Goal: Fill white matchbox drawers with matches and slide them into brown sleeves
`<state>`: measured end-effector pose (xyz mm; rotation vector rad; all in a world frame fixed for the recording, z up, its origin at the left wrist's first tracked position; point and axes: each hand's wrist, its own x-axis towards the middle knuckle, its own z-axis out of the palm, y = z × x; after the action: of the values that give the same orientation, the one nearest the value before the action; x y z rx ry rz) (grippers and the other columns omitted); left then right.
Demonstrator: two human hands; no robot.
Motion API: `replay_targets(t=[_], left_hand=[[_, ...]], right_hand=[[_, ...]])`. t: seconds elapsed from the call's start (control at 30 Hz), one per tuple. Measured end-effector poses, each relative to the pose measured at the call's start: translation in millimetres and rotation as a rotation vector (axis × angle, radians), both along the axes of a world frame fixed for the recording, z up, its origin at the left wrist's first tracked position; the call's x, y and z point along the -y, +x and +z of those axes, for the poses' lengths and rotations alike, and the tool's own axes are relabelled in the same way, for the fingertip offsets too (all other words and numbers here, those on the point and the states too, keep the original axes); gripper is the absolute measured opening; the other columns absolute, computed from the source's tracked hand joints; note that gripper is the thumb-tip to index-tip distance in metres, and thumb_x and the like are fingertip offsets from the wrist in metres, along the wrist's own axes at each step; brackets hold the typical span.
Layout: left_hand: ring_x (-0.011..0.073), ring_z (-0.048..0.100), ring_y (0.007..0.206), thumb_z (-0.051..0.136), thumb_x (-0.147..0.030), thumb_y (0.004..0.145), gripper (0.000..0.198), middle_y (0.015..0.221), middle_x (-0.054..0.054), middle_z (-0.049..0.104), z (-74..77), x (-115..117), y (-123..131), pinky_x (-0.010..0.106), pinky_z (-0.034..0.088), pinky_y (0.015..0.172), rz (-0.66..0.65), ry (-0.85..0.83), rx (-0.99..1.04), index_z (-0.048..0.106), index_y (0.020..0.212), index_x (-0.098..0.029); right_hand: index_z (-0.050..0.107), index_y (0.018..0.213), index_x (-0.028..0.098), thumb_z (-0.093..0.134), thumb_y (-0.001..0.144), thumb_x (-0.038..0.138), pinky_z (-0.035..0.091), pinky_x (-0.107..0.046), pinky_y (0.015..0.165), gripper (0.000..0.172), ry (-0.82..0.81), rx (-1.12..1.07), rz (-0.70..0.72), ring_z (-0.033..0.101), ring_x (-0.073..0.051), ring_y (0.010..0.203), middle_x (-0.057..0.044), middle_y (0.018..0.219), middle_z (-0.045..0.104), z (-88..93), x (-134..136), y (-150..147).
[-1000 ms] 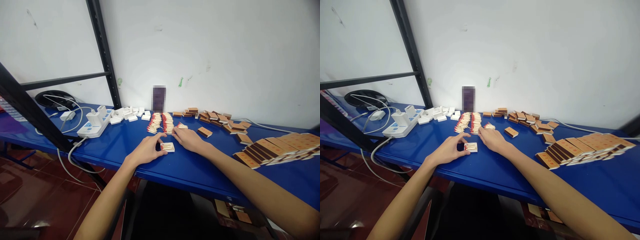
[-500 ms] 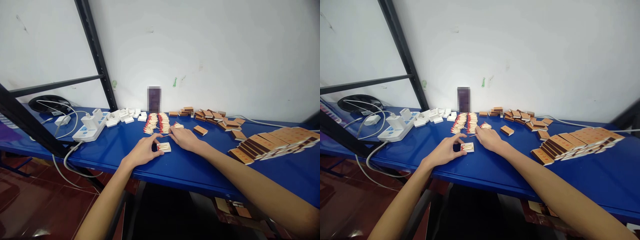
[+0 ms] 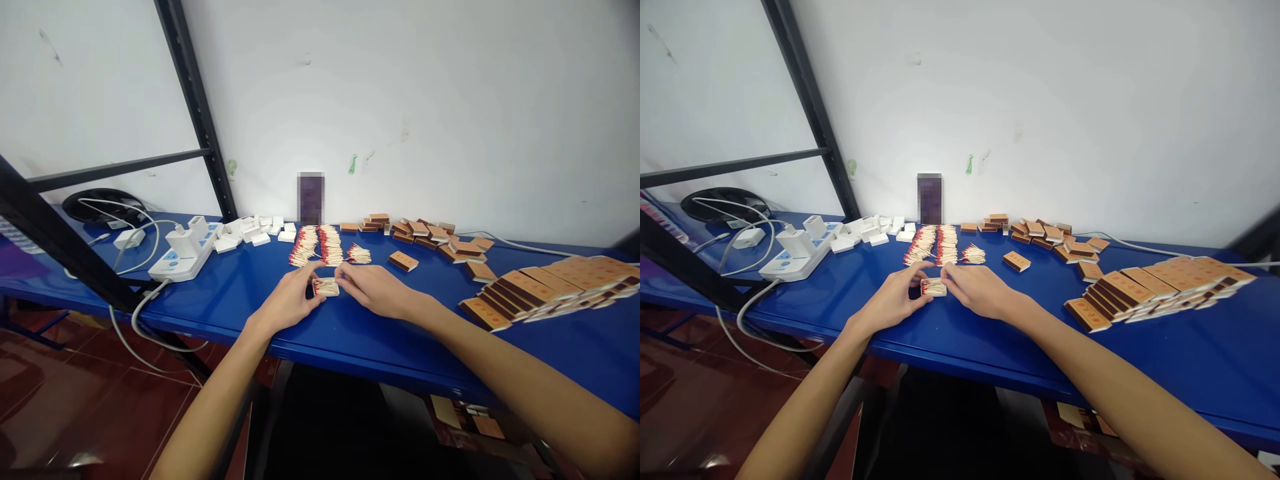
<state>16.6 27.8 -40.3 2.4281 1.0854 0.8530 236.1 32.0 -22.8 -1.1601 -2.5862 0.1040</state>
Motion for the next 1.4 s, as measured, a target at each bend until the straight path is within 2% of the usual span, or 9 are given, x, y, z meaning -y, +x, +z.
replay_targets(t=[0.2,0.4,0.47,0.57,0.67,0.73,0.87,1.07,1.4], left_hand=[[0.0254,0.060,0.114,0.061,-0.022,0.088,0.052,0.123,0.007,0.062,5.3,8,1,0.039,0.048,0.098,0.030,0.050,-0.119,0.042,0.136,-0.025],[0.0260,0.061,0.111,0.055,-0.016,0.090,0.049,0.121,0.008,0.060,12.8,20,3,0.039,0.049,0.094,0.074,0.133,-0.233,0.042,0.136,-0.026],[0.0255,0.063,0.107,0.058,-0.020,0.089,0.051,0.118,0.007,0.062,13.7,21,1,0.039,0.049,0.093,0.063,0.099,-0.224,0.042,0.137,-0.027],[0.0240,0.062,0.107,0.061,-0.027,0.090,0.045,0.119,0.005,0.063,13.6,19,-1,0.037,0.049,0.093,0.003,0.052,-0.194,0.046,0.132,-0.026],[0.0232,0.059,0.111,0.058,-0.023,0.090,0.038,0.121,0.005,0.061,13.5,18,1,0.037,0.047,0.097,-0.004,0.119,-0.177,0.051,0.127,-0.025],[0.0233,0.059,0.111,0.059,-0.021,0.090,0.038,0.120,0.006,0.060,13.9,19,4,0.038,0.047,0.098,0.001,0.149,-0.175,0.052,0.127,-0.025],[0.0236,0.059,0.112,0.063,-0.028,0.088,0.042,0.122,0.005,0.061,14.5,21,6,0.039,0.046,0.098,-0.046,0.087,-0.138,0.052,0.128,-0.026],[0.0232,0.055,0.117,0.064,-0.031,0.088,0.042,0.128,0.001,0.061,11.3,19,5,0.039,0.043,0.102,-0.073,-0.010,-0.153,0.053,0.129,-0.028],[0.0238,0.055,0.117,0.055,-0.032,0.093,0.037,0.128,0.003,0.061,2.1,27,11,0.040,0.042,0.102,-0.012,-0.006,-0.152,0.051,0.129,-0.026]], right_hand=[[0.052,0.101,0.020,0.038,0.100,0.028,0.036,-0.026,0.064,0.016,-0.028,-0.034,0.090,0.057,-0.016,0.069,-0.003,0.081,0.064,-4.1,2,-3],[0.052,0.105,0.020,0.036,0.099,0.027,0.037,-0.027,0.063,0.018,0.033,-0.126,0.106,0.055,-0.016,0.065,-0.003,0.080,0.064,-2.7,3,-3],[0.053,0.104,0.020,0.034,0.099,0.026,0.037,-0.027,0.064,0.020,0.091,-0.154,0.027,0.056,-0.017,0.066,-0.003,0.080,0.063,-2.4,-2,1],[0.054,0.105,0.019,0.034,0.097,0.022,0.040,-0.029,0.068,0.022,0.200,-0.148,-0.173,0.058,-0.019,0.075,-0.006,0.089,0.064,-2.4,-16,14],[0.055,0.112,0.016,0.037,0.093,0.020,0.043,-0.034,0.076,0.027,0.252,-0.015,-0.342,0.059,-0.025,0.091,-0.012,0.104,0.061,-5.7,-32,33],[0.055,0.118,0.014,0.042,0.090,0.021,0.044,-0.037,0.081,0.032,0.233,0.071,-0.379,0.057,-0.028,0.099,-0.015,0.112,0.057,-9.6,-41,43],[0.056,0.121,0.017,0.049,0.087,0.024,0.044,-0.041,0.087,0.036,0.182,0.089,-0.346,0.054,-0.029,0.105,-0.014,0.118,0.054,-16.1,-49,51],[0.062,0.112,0.017,0.050,0.092,0.032,0.043,-0.039,0.083,0.028,0.228,0.067,-0.304,0.055,-0.028,0.100,-0.012,0.111,0.057,-21.4,-54,48],[0.067,0.091,0.016,0.049,0.092,0.026,0.039,-0.035,0.081,0.020,0.281,0.040,-0.291,0.054,-0.024,0.090,-0.009,0.095,0.063,-20.9,-59,48]])
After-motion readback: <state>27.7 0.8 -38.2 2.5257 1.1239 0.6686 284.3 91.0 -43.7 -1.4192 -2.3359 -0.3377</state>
